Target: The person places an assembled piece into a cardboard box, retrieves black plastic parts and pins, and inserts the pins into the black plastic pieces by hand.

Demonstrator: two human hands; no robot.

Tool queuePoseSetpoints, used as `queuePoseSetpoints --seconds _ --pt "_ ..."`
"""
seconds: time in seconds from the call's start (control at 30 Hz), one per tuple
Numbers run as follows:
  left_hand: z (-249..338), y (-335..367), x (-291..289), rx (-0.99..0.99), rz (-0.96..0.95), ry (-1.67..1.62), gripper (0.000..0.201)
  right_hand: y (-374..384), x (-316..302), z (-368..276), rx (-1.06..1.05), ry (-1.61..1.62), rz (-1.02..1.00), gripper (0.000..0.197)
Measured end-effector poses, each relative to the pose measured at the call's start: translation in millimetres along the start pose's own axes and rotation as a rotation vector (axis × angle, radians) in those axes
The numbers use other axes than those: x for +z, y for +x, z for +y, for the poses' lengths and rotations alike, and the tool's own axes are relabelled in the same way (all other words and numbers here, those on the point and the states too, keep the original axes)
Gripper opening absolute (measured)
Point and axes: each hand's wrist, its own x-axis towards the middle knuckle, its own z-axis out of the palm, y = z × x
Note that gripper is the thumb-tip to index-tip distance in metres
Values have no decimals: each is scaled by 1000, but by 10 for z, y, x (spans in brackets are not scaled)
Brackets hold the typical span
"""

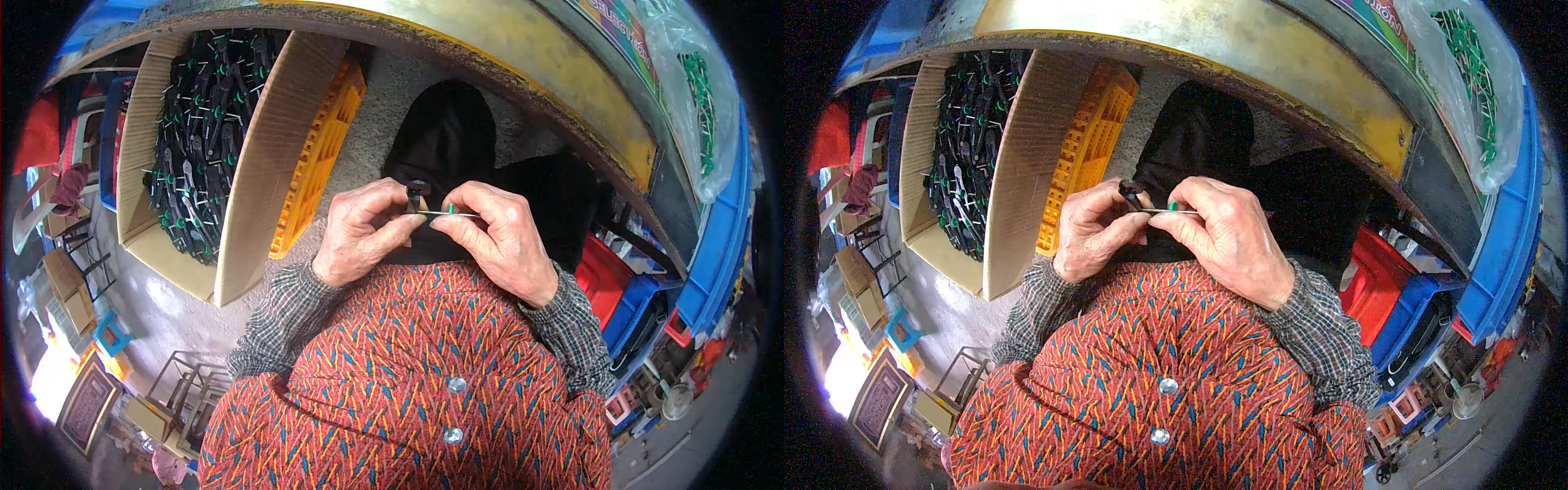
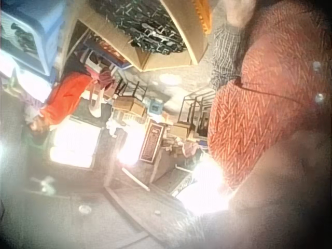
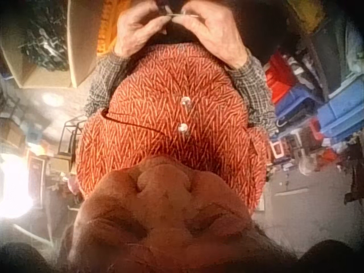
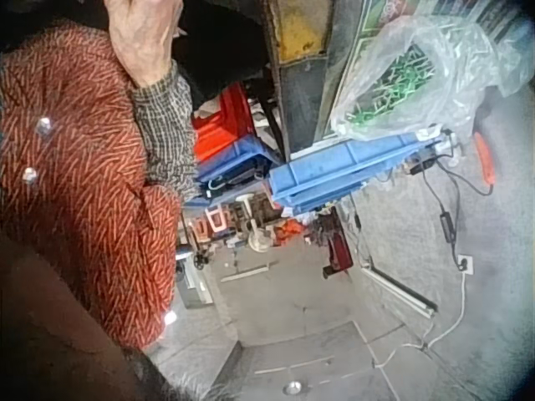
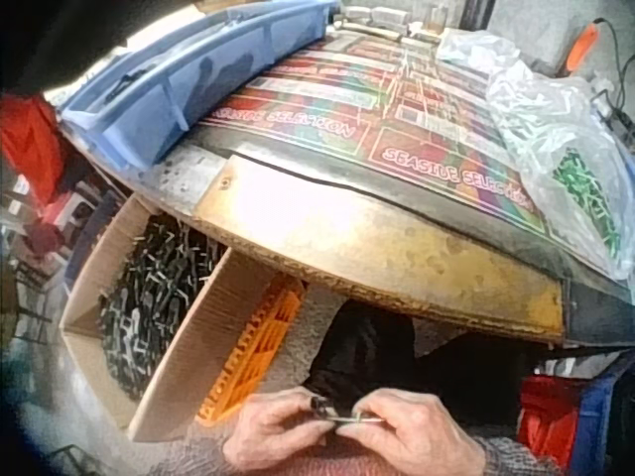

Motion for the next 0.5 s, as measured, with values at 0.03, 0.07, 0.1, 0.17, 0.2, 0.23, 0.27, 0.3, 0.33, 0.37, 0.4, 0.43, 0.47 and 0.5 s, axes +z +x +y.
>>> queuePoseSetpoints --seconds 0.03,0.07,0.1,0.17,0.2,0.23,0.27,0.3,0.33,0.37,0.4,0.43,0.47,0.5 --pt "12 2 3 11 -4 10 5 1 4 -6 13 16 4 21" --pt "19 3 4 22 -9 21 5 -7 14 -5 13 16 4 21" --pt "15 4 1 21 -9 20 5 -20 29 0 59 77 19 20" --pt "-6 14 -8 26 -27 29 6 -24 34 5 105 138 33 20" --pt "-31 19 -5 26 -27 29 6 -23 29 5 123 161 22 20" --pt "-61 18 0 64 -18 30 8 -24 27 3 140 185 11 20" --pt "-75 17 2 103 -9 31 11 -23 26 2 140 185 10 20" --pt "-68 18 0 102 -9 31 11 -20 24 3 128 164 18 20" --pt "-64 21 -3 102 -17 57 12 -17 25 8 117 142 25 21" --pt "-63 22 -5 102 -24 82 12 -14 20 1 117 142 24 21" --pt "-66 20 -4 101 -24 82 12 -8 8 -17 119 139 12 20" --pt "-60 15 -2 77 -18 44 12 -4 -1 -31 119 135 1 20" --pt "-53 10 -1 52 -11 6 12 -5 -1 -35 118 135 1 20" --pt "-53 4 5 53 -11 7 12 -9 -1 -39 98 142 9 20"
